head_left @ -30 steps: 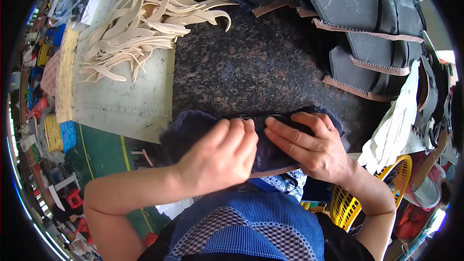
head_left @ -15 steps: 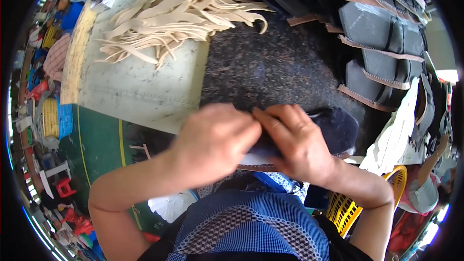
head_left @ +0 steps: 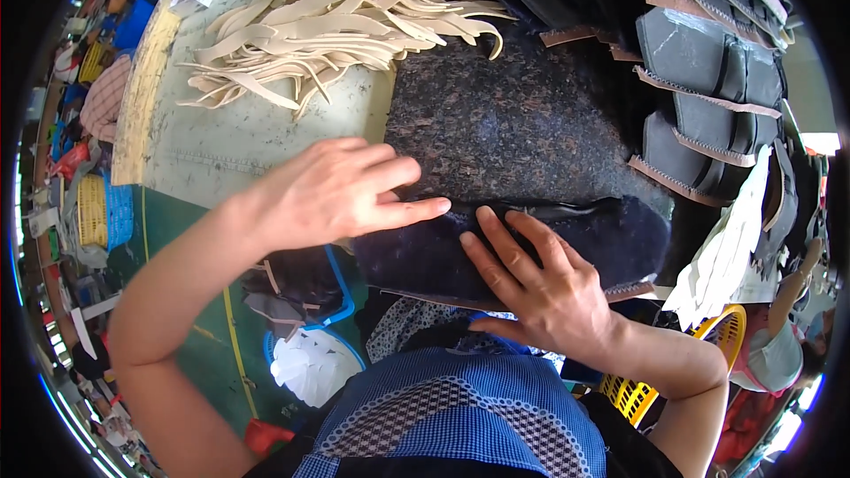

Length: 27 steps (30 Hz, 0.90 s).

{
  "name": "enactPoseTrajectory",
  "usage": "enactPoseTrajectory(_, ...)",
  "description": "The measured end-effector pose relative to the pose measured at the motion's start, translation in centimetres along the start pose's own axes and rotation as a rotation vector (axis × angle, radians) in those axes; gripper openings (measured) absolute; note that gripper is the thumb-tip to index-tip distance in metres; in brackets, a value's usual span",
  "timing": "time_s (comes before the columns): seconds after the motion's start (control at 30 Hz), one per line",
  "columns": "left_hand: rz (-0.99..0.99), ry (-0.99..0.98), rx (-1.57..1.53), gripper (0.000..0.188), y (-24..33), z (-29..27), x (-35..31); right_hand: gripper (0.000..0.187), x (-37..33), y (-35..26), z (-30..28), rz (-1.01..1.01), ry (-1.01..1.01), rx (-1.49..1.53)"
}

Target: Manually inserting white stiffeners and beige reinforcement strips into shoe upper components at a factory workstation.

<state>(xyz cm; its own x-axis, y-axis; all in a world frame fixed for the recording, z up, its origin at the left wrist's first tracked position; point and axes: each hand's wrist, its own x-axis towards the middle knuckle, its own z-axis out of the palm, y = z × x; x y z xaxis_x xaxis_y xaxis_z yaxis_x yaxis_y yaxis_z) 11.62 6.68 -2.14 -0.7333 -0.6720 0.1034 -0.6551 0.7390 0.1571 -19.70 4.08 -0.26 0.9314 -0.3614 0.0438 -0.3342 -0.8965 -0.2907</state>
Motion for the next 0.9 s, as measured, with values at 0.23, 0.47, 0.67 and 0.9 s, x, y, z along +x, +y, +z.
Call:
enactPoseTrajectory(0.23,0.035,-0.116,0.09,0.043,1.0,-3.1,2.5,0.043,-4.8,4.9,0.1,-0.098,0.162,-0.104)
enactPoseTrajectory(0.47,0.108,0.285,-0.003,0.017,1.2,-5.8,9.7,0.046,-10.4,-1.2,4.1,-0.196,0.277,-0.098)
enactPoseTrajectory(0.67,0.136,1.002,0.16,0.02,-1.9,-13.8,23.2,0.057,-13.6,-0.6,9.2,0.105,-0.12,0.245)
enactPoseTrajectory(0.9,-0.268,0.664,0.476,0.044,-6.2,-15.1,28.2,0.045,-10.3,0.8,-1.9,0.032,0.158,0.399)
